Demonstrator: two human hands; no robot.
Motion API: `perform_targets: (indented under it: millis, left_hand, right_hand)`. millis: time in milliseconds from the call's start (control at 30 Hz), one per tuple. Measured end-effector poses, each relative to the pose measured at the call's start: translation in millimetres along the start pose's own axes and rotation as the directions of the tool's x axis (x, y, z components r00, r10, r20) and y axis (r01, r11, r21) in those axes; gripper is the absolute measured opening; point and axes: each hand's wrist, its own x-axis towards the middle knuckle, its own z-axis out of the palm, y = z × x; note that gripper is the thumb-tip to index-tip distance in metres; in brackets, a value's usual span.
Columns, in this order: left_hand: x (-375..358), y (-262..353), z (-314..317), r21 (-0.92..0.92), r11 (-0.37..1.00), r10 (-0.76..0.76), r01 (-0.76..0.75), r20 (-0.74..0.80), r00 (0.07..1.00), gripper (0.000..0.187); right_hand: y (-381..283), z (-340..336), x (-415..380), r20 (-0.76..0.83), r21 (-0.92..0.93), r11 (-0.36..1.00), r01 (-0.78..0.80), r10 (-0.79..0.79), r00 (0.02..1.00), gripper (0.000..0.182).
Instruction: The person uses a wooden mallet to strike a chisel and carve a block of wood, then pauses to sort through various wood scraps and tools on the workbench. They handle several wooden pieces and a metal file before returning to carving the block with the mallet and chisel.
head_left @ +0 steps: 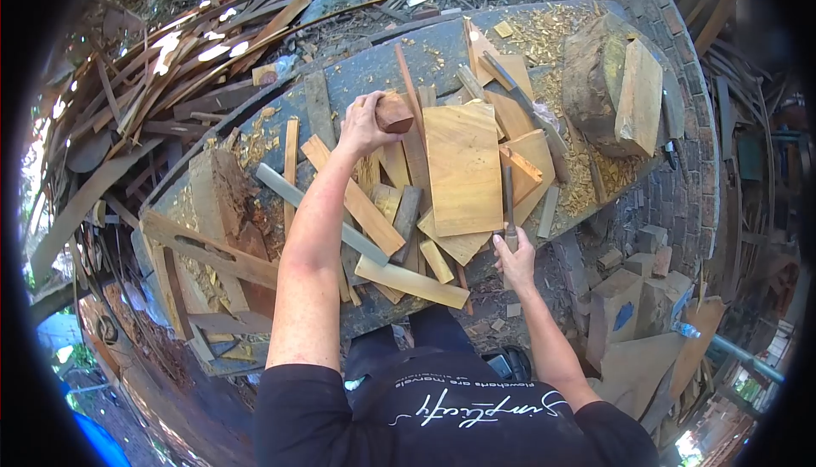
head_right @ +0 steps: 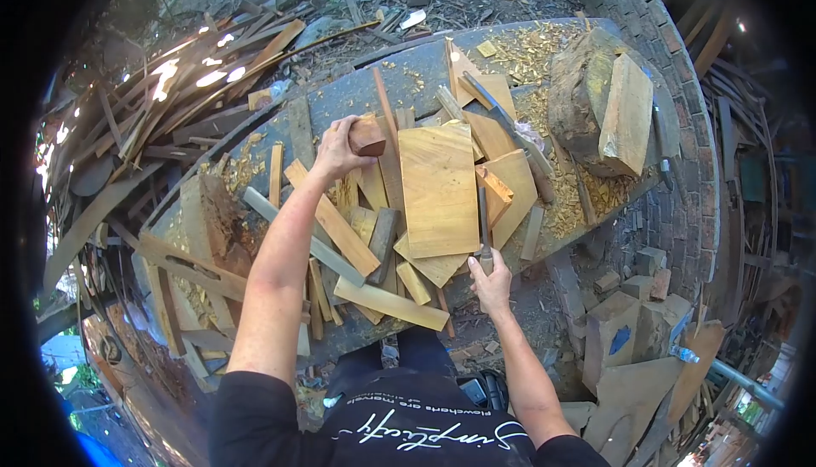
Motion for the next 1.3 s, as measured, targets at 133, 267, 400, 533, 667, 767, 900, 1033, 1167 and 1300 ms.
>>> perform_targets:
  millis: [133, 267, 400, 533, 667, 767, 900, 1033, 1167, 1300]
  left_hand:
    - [-1, -19, -17, -0.659, 0.733, -0.138, 0.167, 0.097, 0.986, 0.095]
    - [-48, -13, -60, -0.958, 0.133, -0.112, 0.253, 0.239, 0.965, 0.076]
    - [-110, -1, -79, -0.966, -0.198, -0.044, 0.166, 0.178, 0.983, 0.069]
    - [-167, 3, -89, -0.905, -0.412, -0.074, 0.105, 0.148, 0.986, 0.072]
    - [-251, 4, -91, -0.81, -0.569, -0.09, 0.143, 0.234, 0.968, 0.069]
    - [-316, -3, -95, -0.84, -0.52, -0.154, 0.153, 0.268, 0.951, 0.075]
    - [-389, -10, -131, -0.944, -0.296, -0.247, 0.148, 0.225, 0.943, 0.089]
    - [-436, -45, -176, -0.997, 0.01, -0.458, 0.071, 0.058, 0.887, 0.095]
    - [-467, -87, -222, -0.936, 0.328, -0.668, 0.125, -0.137, 0.732, 0.097]
    - [-484, -143, -241, -0.713, 0.655, -0.644, 0.252, -0.352, 0.679, 0.096]
  right_hand:
    - [8, -4, -11, -0.03, -0.019, 1.0, 0.018, -0.019, 0.999, 0.029]
    - [-1, 3, -27, -0.026, 0.017, 0.999, 0.04, -0.04, 0.999, 0.031]
    - [-17, 18, -43, 0.021, -0.021, 0.996, 0.09, -0.089, 0.996, 0.031]
    - [-30, 39, -58, 0.094, -0.112, 0.975, 0.194, -0.184, 0.978, 0.032]
    - [-28, 69, -73, 0.243, -0.204, 0.919, 0.337, -0.286, 0.927, 0.038]
    - [-16, 87, -79, 0.327, -0.262, 0.802, 0.536, -0.449, 0.832, 0.044]
    - [-45, 112, -119, 0.419, -0.239, 0.921, 0.306, -0.187, 0.889, 0.051]
    - [-42, 134, -129, 0.524, -0.094, 0.928, 0.36, -0.261, 0.811, 0.059]
    - [-72, 158, -163, 0.589, 0.026, 0.97, 0.243, -0.212, 0.78, 0.056]
    - [-85, 167, -183, 0.67, 0.156, 0.987, -0.044, -0.073, 0.739, 0.044]
